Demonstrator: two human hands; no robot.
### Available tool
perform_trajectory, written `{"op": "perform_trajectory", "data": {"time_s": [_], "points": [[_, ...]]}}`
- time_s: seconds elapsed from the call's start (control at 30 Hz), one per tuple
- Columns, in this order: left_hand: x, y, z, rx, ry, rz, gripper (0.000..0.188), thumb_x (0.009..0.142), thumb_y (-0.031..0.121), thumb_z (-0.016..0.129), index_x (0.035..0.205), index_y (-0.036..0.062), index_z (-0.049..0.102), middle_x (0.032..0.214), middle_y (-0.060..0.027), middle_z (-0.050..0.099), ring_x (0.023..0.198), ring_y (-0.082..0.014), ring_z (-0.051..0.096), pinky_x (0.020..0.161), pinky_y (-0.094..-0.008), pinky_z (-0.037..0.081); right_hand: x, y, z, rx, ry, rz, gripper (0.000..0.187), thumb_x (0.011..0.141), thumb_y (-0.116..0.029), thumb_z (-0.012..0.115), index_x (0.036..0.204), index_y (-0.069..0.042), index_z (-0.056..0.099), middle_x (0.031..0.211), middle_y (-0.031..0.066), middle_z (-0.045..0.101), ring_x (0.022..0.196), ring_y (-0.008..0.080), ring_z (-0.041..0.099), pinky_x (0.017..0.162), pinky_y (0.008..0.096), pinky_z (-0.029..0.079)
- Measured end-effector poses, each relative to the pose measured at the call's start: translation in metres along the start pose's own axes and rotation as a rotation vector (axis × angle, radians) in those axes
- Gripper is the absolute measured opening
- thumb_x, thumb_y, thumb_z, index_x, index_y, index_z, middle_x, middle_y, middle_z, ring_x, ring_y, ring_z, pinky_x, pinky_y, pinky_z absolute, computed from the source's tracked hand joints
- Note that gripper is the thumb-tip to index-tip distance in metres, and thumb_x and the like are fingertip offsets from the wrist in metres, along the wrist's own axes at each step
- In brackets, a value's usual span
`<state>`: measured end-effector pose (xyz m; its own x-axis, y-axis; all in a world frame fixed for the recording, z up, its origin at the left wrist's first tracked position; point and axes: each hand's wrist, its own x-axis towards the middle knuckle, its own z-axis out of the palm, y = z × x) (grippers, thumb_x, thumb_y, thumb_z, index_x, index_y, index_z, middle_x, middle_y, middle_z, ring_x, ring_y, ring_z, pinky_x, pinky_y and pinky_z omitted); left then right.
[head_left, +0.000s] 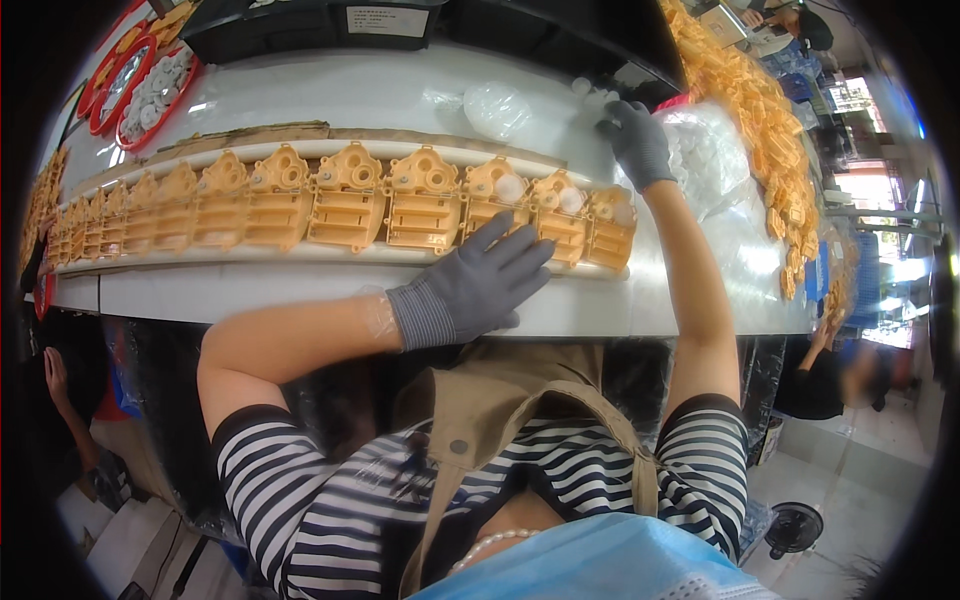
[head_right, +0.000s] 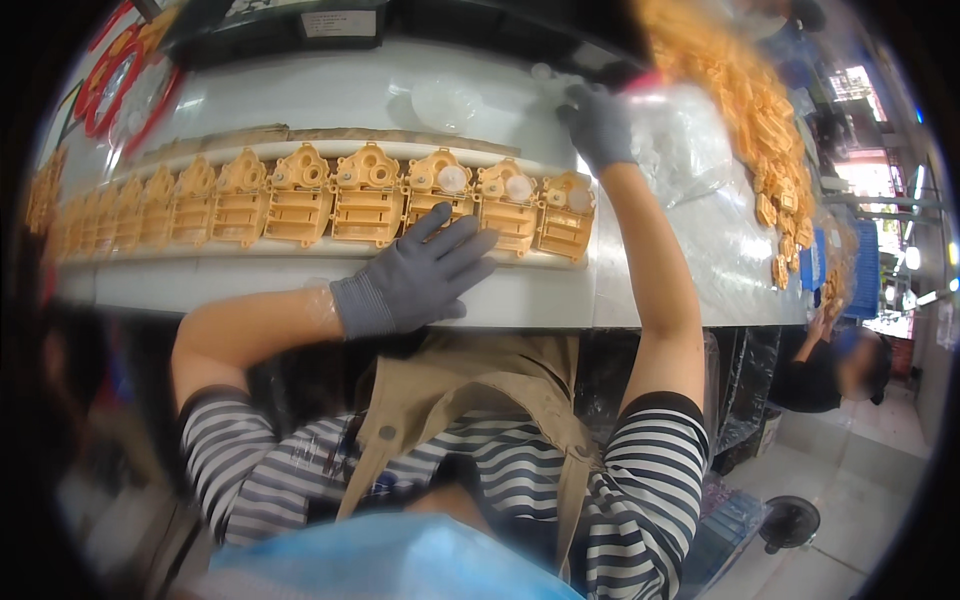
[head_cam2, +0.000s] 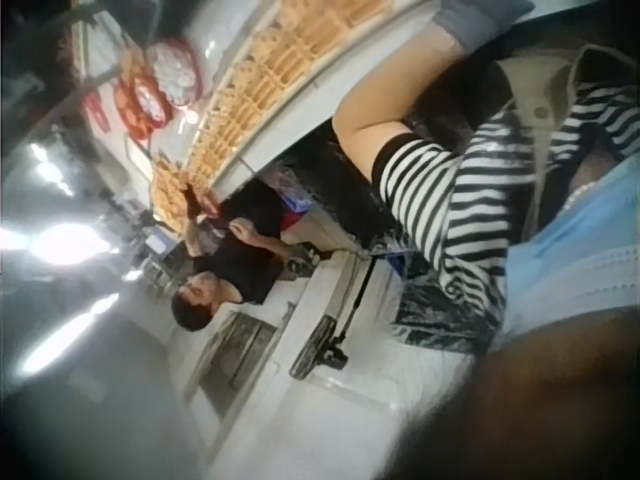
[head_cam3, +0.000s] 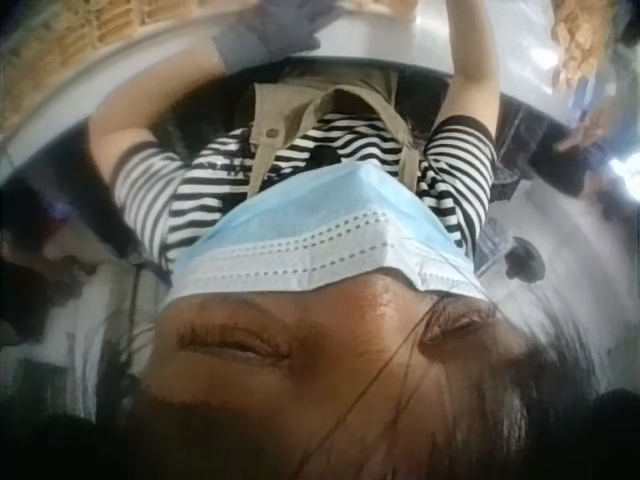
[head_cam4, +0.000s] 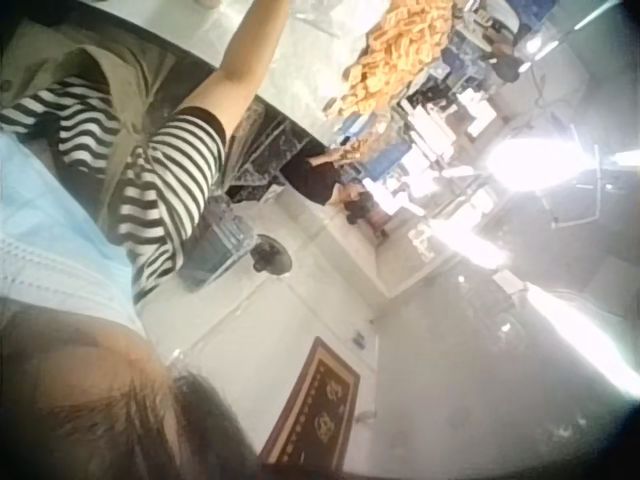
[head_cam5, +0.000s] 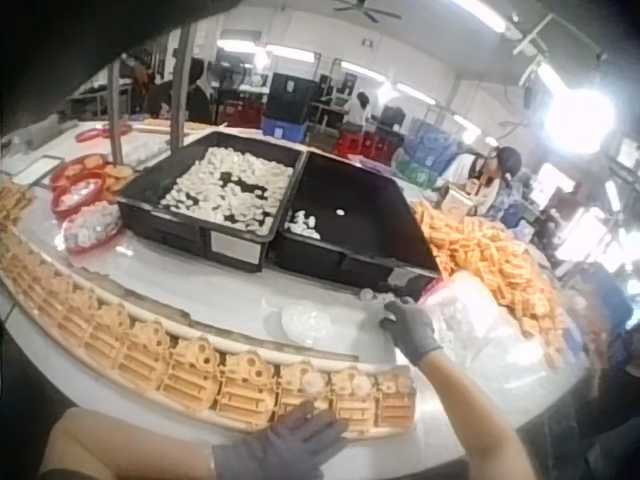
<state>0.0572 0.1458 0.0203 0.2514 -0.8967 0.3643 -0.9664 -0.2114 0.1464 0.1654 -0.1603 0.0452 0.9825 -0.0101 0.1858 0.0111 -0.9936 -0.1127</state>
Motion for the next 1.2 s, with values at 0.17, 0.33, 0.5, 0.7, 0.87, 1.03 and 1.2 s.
{"op": "perform_trajectory", "data": {"time_s": [0.17, 0.33, 0.5, 0.7, 0.87, 1.03, 1.2], "points": [[0.0, -0.002, -0.001, -0.02, 0.017, 0.01, 0.058, 0.076, 0.042, 0.068, 0.119, 0.0053, 0.057, 0.131, -0.0135, 0.047, 0.13, -0.0284, 0.038, 0.115, -0.0483, 0.019, -0.005, -0.003, 0.0, 0.07, -0.03, -0.067, 0.022, 0.085, -0.016, 0.063, 0.105, -0.007, 0.065, 0.093, 0.0144, 0.066, 0.085, 0.0313, 0.064, 0.075, 0.0367, 0.05], [0.0, -0.003, -0.002, -0.035, 0.022, 0.006, 0.058, 0.075, 0.042, 0.069, 0.119, 0.0054, 0.057, 0.131, -0.0143, 0.048, 0.13, -0.0288, 0.039, 0.115, -0.0483, 0.02, -0.002, -0.059, -0.033, 0.409, -0.203, -0.051, 0.018, 0.087, -0.017, 0.064, 0.098, -0.005, 0.068, 0.083, 0.0108, 0.067, 0.074, 0.0169, 0.066, 0.068, 0.0304, 0.05], [-0.001, -0.003, 0.002, -0.004, 0.029, 0.025, 0.059, 0.074, 0.042, 0.069, 0.118, 0.0042, 0.059, 0.132, -0.0159, 0.049, 0.129, -0.0303, 0.041, 0.115, -0.0499, 0.021, 0.014, -0.101, -0.025, 0.23, -0.193, -0.196, 0.016, 0.087, -0.018, 0.063, 0.098, -0.009, 0.07, 0.09, 0.0091, 0.067, 0.081, 0.0231, 0.066, 0.074, 0.0322, 0.051], [-0.002, -0.003, 0.004, -0.019, -0.022, 0.017, 0.061, 0.073, 0.041, 0.071, 0.123, 0.0077, 0.057, 0.138, -0.0147, 0.045, 0.133, -0.0302, 0.039, 0.115, -0.0511, 0.02, 0.018, -0.13, -0.01, -0.238, 0.105, -0.616, 0.013, 0.08, -0.008, 0.059, 0.083, -0.018, 0.067, 0.09, 0.0018, 0.063, 0.089, 0.0259, 0.061, 0.072, 0.0388, 0.05], [-0.003, -0.003, 0.003, -0.022, -0.029, 0.01, 0.063, 0.072, 0.042, 0.072, 0.123, 0.0078, 0.056, 0.139, -0.0146, 0.045, 0.134, -0.0301, 0.037, 0.116, -0.0509, 0.019, 0.016, -0.131, -0.007, -0.105, 0.171, -0.568, 0.008, 0.08, -0.017, 0.067, 0.086, -0.015, 0.071, 0.086, 0.0026, 0.066, 0.083, 0.0253, 0.062, 0.07, 0.0367, 0.051], [-0.002, -0.004, 0.003, -0.006, -0.036, 0.014, 0.063, 0.072, 0.043, 0.071, 0.123, 0.0085, 0.056, 0.139, -0.0145, 0.044, 0.135, -0.0297, 0.037, 0.116, -0.0507, 0.017, 0.009, -0.125, -0.008, 0.214, 0.077, -0.289, 0.015, 0.078, -0.02, 0.07, 0.092, -0.018, 0.075, 0.093, 0.0048, 0.069, 0.085, 0.0268, 0.062, 0.073, 0.0348, 0.05], [-0.001, -0.004, 0.005, -0.024, 0.03, 0.03, 0.057, 0.075, 0.041, 0.069, 0.118, 0.0052, 0.058, 0.132, -0.0159, 0.048, 0.13, -0.0301, 0.04, 0.115, -0.05, 0.019, 0.008, -0.119, -0.006, 0.682, -0.123, 0.017, 0.025, 0.082, -0.027, 0.072, 0.1, -0.01, 0.074, 0.096, 0.0045, 0.071, 0.076, 0.0142, 0.065, 0.074, 0.0275, 0.048]]}}
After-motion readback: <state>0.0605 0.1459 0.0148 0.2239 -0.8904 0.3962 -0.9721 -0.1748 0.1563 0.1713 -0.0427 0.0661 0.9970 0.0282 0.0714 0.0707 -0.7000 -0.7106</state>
